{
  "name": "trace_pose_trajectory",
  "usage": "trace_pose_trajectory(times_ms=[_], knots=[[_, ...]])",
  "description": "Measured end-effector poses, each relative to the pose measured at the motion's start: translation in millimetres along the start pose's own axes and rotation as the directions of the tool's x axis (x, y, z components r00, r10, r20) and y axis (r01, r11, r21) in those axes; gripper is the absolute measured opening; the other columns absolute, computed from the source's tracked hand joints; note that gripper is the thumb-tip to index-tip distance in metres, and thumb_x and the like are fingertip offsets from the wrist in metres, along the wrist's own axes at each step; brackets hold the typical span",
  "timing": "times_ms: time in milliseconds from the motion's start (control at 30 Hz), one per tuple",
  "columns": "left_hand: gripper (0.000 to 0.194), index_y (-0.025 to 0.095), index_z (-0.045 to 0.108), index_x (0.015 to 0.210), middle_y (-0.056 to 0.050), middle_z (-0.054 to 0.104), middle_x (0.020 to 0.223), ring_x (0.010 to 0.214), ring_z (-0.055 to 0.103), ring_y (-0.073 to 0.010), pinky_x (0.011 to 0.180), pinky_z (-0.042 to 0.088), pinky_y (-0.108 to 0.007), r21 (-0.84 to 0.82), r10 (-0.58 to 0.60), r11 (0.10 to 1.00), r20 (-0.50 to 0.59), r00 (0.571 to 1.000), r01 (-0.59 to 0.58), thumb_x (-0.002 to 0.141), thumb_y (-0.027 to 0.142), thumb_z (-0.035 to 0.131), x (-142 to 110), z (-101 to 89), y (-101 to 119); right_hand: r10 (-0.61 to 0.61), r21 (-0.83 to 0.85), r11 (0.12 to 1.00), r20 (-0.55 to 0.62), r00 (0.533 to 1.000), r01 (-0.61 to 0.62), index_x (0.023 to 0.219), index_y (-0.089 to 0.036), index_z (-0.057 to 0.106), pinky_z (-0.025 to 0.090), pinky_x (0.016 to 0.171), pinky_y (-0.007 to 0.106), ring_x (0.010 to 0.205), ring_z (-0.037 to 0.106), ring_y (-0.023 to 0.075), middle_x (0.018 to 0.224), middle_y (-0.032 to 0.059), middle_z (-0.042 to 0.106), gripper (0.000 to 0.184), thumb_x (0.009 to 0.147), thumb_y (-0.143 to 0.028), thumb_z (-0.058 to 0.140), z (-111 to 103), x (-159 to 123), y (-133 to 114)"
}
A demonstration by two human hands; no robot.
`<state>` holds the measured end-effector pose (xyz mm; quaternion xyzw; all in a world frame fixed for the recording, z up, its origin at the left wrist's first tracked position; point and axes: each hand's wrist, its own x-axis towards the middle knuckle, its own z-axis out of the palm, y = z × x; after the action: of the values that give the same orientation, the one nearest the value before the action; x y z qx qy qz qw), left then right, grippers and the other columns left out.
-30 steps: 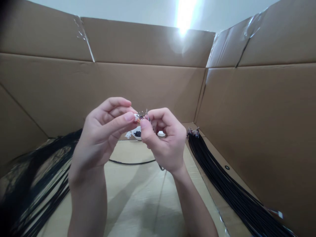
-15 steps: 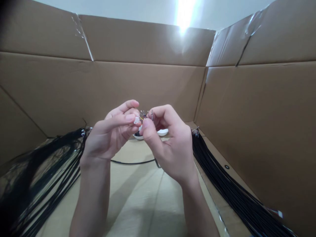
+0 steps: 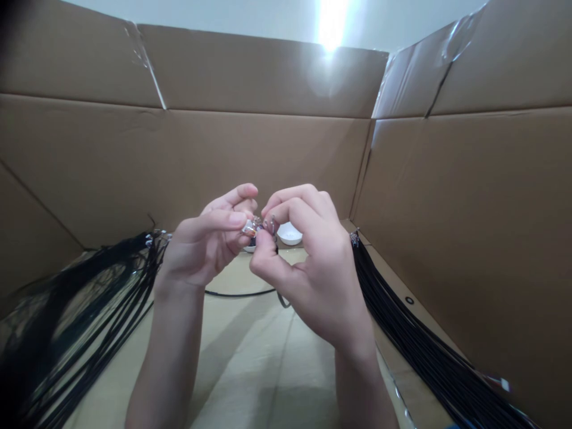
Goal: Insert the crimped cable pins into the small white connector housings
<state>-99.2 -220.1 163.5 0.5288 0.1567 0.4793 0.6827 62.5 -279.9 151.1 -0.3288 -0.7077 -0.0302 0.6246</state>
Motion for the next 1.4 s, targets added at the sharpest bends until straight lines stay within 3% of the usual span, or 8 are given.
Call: trace_pose_trajectory(times_ms=[267, 667, 1400], knots=[[0.039, 0.018, 0.069, 0.101, 0.007, 0.065, 0.07, 0.059, 0.066, -0.0064, 0.054, 0.056, -0.01, -0.083, -0.039, 0.996, 0.038, 0.999, 0.042, 0.067, 0.01, 0.085, 3.8, 0.9, -2.2, -0.025, -0.049, 0.998, 0.014, 1.0, 0.026, 0.082, -0.022, 0.059, 0.047, 0.079, 0.033, 0.089, 0.062, 0.0173, 0.096, 0.0008, 0.067, 0.016, 0.084, -0.007, 0.064, -4.7, 0.1, -0.2], [0.043, 0.015, 0.066, 0.104, 0.008, 0.067, 0.068, 0.057, 0.066, -0.0061, 0.054, 0.061, -0.01, -0.071, -0.024, 0.997, 0.058, 0.998, 0.028, 0.067, 0.009, 0.086, 3.6, -0.6, -3.1, -0.046, -0.077, 0.996, 0.032, 0.998, 0.049, 0.081, -0.02, 0.059, 0.048, 0.079, 0.029, 0.088, 0.061, 0.0127, 0.095, -0.0007, 0.067, 0.016, 0.083, -0.005, 0.065, -7.3, 0.3, 1.0], [0.045, 0.015, 0.063, 0.106, 0.009, 0.066, 0.067, 0.054, 0.065, -0.0053, 0.05, 0.056, -0.009, -0.065, -0.04, 0.997, 0.038, 0.998, 0.043, 0.068, 0.009, 0.085, 4.1, 1.5, -2.8, -0.064, -0.056, 0.996, 0.062, 0.996, 0.068, 0.082, -0.019, 0.058, 0.049, 0.077, 0.029, 0.087, 0.06, 0.0126, 0.094, -0.0005, 0.066, 0.017, 0.083, -0.003, 0.064, -8.5, 1.1, 2.4]])
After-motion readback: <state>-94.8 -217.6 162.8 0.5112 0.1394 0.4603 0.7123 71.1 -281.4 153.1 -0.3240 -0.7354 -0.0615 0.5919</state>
